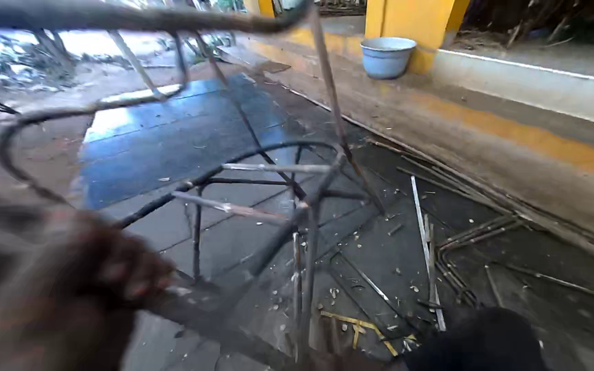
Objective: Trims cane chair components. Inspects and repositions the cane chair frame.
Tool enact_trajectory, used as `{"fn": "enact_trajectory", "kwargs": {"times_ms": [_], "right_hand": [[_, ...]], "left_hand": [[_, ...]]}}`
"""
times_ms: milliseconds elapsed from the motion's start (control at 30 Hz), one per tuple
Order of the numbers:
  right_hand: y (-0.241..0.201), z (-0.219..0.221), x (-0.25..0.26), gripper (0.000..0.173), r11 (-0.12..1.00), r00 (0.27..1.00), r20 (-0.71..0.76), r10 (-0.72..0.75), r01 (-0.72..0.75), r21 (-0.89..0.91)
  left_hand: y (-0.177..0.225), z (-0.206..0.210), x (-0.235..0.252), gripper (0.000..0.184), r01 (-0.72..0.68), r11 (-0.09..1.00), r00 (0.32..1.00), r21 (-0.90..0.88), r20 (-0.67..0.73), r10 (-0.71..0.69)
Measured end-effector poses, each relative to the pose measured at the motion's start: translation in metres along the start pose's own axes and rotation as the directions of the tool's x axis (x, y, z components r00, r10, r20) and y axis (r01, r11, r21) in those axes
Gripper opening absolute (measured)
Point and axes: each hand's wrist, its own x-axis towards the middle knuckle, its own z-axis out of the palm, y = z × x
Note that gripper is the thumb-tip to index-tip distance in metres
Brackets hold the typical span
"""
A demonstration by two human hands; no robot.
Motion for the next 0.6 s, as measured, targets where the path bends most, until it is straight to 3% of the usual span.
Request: {"fn": "enact_trajectory", "kwargs": {"times_ms": [100,200,267,367,467,567,600], "right_hand": [[0.011,0.002,0.016,0.056,0.982,0.976,-0.155,0.155,-0.136,0.128],[0.029,0.004,0.041,0.061,0.959,0.949,-0.184,0.256,-0.225,0.172],[0.025,-0.003,0.071,0.063,0.952,0.939,-0.184,0.290,-0.262,0.160],[0.025,-0.012,0.132,0.065,0.947,0.947,0.021,0.321,-0.321,0.011],[0.034,-0.047,0.174,0.061,0.973,0.934,0.293,0.204,-0.159,-0.168],[0.046,-0.106,0.170,0.046,0.992,0.990,0.140,-0.005,0.023,-0.127],[0.022,-0.134,0.152,0.042,0.992,0.991,0.133,0.032,-0.015,-0.126]], "left_hand": [[-0.024,0.061,0.030,0.012,-0.112,0.994,0.986,-0.020,0.125,0.113],[-0.026,0.123,0.057,0.014,-0.124,0.989,0.951,-0.076,0.277,0.140],[-0.039,0.141,0.079,0.015,-0.116,0.989,0.940,-0.091,0.312,0.139],[-0.076,0.133,0.099,0.017,-0.126,0.991,0.950,0.032,0.291,0.112],[-0.096,0.109,0.103,0.016,-0.173,0.952,0.961,0.251,0.254,0.107],[-0.109,0.098,0.113,0.023,-0.201,0.894,0.965,0.401,0.239,0.110],[-0.114,0.096,0.114,0.029,-0.164,0.870,0.974,0.464,0.218,0.067]]}}
